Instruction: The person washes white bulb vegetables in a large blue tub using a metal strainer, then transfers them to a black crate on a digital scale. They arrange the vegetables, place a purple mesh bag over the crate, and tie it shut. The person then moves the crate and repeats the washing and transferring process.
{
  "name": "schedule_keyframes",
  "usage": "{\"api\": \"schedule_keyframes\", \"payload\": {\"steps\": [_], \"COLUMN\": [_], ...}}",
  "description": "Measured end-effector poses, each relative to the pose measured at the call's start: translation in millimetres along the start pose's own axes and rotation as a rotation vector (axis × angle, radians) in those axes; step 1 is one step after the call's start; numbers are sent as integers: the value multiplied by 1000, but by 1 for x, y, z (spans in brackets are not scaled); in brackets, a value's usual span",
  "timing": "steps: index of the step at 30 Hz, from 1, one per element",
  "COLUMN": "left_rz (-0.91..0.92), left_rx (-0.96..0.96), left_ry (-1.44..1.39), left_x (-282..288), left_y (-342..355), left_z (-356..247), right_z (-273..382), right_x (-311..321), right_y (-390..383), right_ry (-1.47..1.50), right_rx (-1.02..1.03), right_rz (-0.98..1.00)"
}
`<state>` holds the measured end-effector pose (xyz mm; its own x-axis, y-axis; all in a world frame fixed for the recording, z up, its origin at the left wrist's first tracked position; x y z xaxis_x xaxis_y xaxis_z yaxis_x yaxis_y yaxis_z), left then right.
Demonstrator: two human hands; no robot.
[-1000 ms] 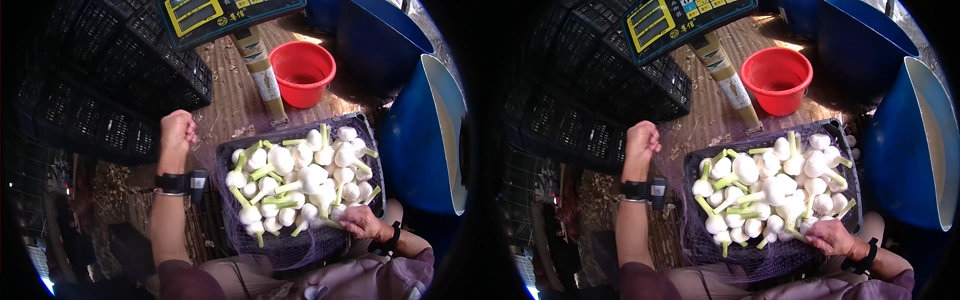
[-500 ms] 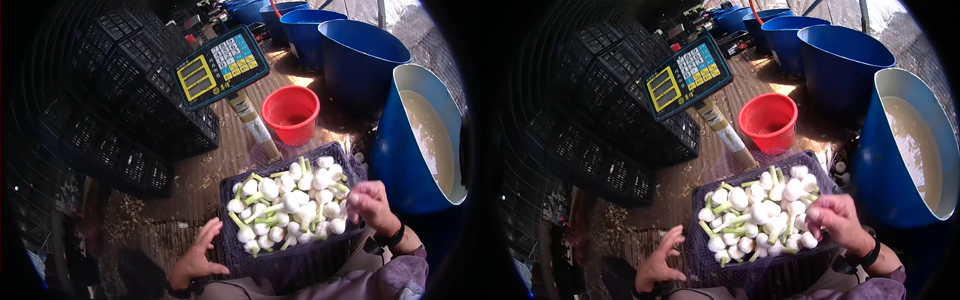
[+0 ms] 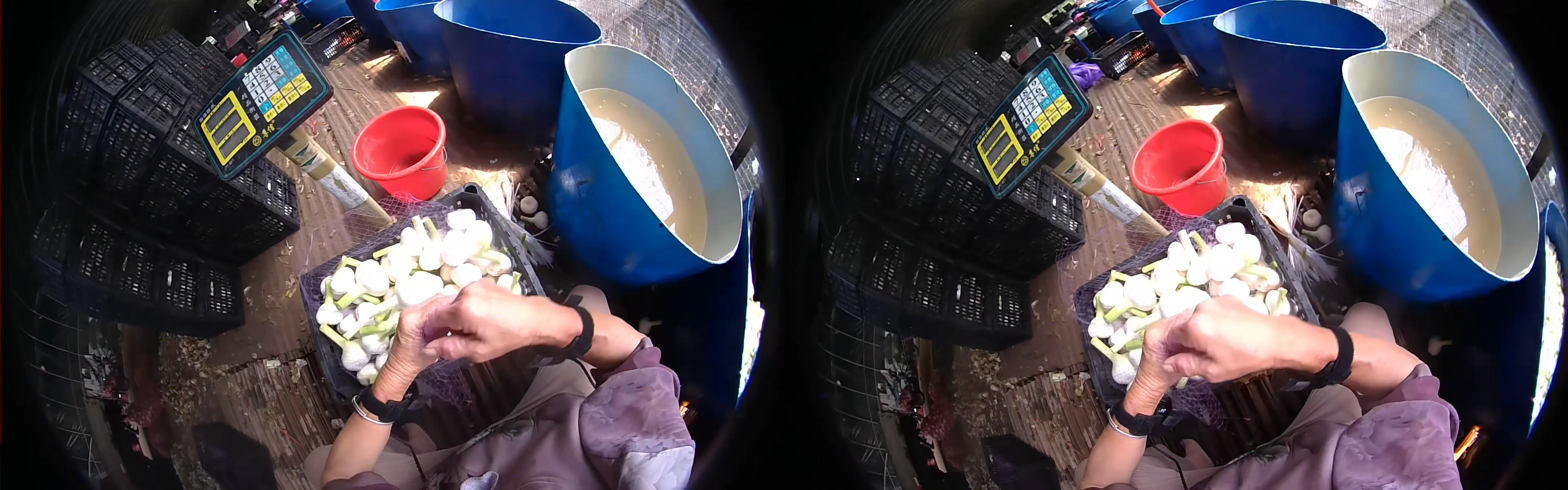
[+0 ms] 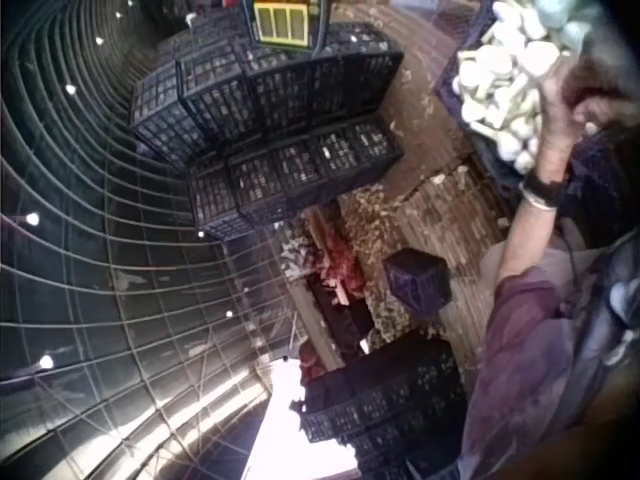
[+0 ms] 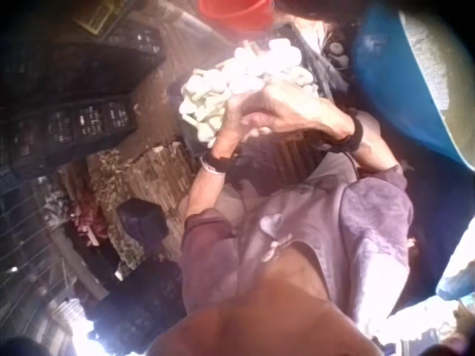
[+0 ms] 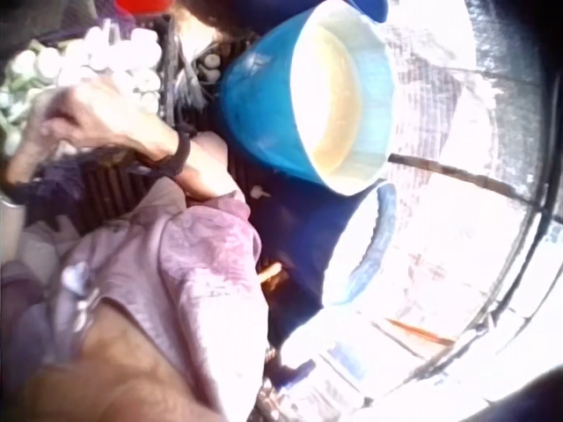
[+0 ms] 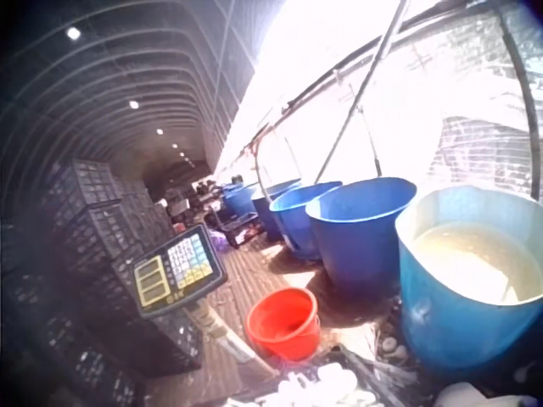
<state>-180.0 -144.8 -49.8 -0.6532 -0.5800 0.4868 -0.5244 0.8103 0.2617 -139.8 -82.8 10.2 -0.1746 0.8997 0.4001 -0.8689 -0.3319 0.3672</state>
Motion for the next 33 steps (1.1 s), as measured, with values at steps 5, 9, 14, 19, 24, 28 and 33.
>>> {"api": "schedule_keyframes", "payload": {"steps": [5, 9, 14, 19, 24, 28, 33], "left_rz": [-29, -10, -142, -337, -34, -193, -112], "left_rx": [-41, -111, -172, -123, 3, 69, -102], "left_ry": [291, 453, 532, 679, 547, 258, 578], "left_x": [3, -20, -19, 36, 31, 65, 35], "left_y": [4, -3, -17, 2, 36, 33, 46], "left_z": [-17, -41, -48, -23, 32, 28, -8], "right_z": [-46, -121, -183, -54, -19, -38, -64], "right_x": [125, 83, 78, 85, 43, 86, 4], "right_y": [-10, 32, 53, 46, 10, -33, -15], "right_ry": [266, -453, -192, 42, -83, 32, -423], "right_rx": [-73, -38, -323, 165, 178, 9, -68], "right_rz": [-603, -446, -345, -368, -188, -249, -97]}}
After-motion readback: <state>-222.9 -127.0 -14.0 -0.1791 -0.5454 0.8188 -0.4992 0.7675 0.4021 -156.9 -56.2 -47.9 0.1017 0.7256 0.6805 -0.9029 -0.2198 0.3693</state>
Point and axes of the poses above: each hand's wrist, its own y-axis towards the middle knuckle, its own x-axis out of the back of the hand, z = x × y, the point moved 9 cm from there along y, towards the middle knuckle, and after that the axes turned 10 degrees about y, right-handed, at the moved point
